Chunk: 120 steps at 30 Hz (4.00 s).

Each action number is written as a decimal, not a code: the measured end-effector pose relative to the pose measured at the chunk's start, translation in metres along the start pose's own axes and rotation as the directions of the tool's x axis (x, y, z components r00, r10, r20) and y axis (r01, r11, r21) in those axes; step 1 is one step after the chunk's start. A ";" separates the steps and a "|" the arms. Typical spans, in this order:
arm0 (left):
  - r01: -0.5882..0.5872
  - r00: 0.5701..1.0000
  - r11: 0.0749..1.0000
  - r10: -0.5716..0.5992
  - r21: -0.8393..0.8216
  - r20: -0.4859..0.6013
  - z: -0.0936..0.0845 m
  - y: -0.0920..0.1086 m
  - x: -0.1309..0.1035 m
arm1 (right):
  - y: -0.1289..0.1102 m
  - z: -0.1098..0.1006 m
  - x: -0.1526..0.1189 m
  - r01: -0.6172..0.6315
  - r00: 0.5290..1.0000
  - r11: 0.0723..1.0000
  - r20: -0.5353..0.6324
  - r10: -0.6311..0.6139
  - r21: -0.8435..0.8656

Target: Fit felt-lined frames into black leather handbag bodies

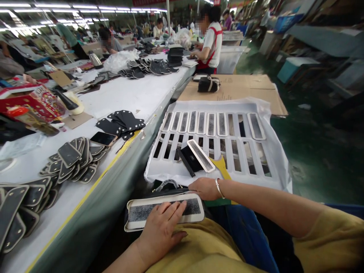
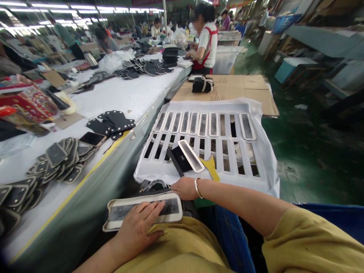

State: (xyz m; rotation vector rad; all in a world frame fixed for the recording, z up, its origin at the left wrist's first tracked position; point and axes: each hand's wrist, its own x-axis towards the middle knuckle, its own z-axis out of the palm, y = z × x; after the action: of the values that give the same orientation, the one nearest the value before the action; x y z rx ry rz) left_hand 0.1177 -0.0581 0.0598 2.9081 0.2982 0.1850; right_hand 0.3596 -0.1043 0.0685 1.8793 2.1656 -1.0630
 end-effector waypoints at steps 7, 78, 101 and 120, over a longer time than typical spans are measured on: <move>0.021 0.992 0.999 -0.027 0.048 0.127 -0.006 0.007 0.007 | -0.001 0.001 -0.006 0.008 0.995 0.995 -0.100 -0.018 -0.101; 0.083 0.988 0.992 -0.094 0.092 0.126 -0.007 0.007 0.006 | -0.073 0.119 -0.041 -0.055 0.871 -0.094 0.094 0.483 0.994; -0.161 0.963 0.983 0.138 0.084 0.230 -0.010 -0.001 0.010 | -0.103 0.068 -0.056 -0.242 0.722 -0.123 0.263 0.640 0.963; -0.193 0.961 0.970 0.158 0.146 0.225 -0.003 0.003 0.015 | -0.050 -0.016 -0.038 -0.522 0.843 0.853 -0.142 0.519 0.019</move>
State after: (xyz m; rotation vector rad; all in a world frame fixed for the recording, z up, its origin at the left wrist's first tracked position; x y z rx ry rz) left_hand 0.1324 -0.0567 0.0652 3.0838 0.0185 -0.1301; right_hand 0.3295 -0.1275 0.1215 2.3950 1.5436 -0.8060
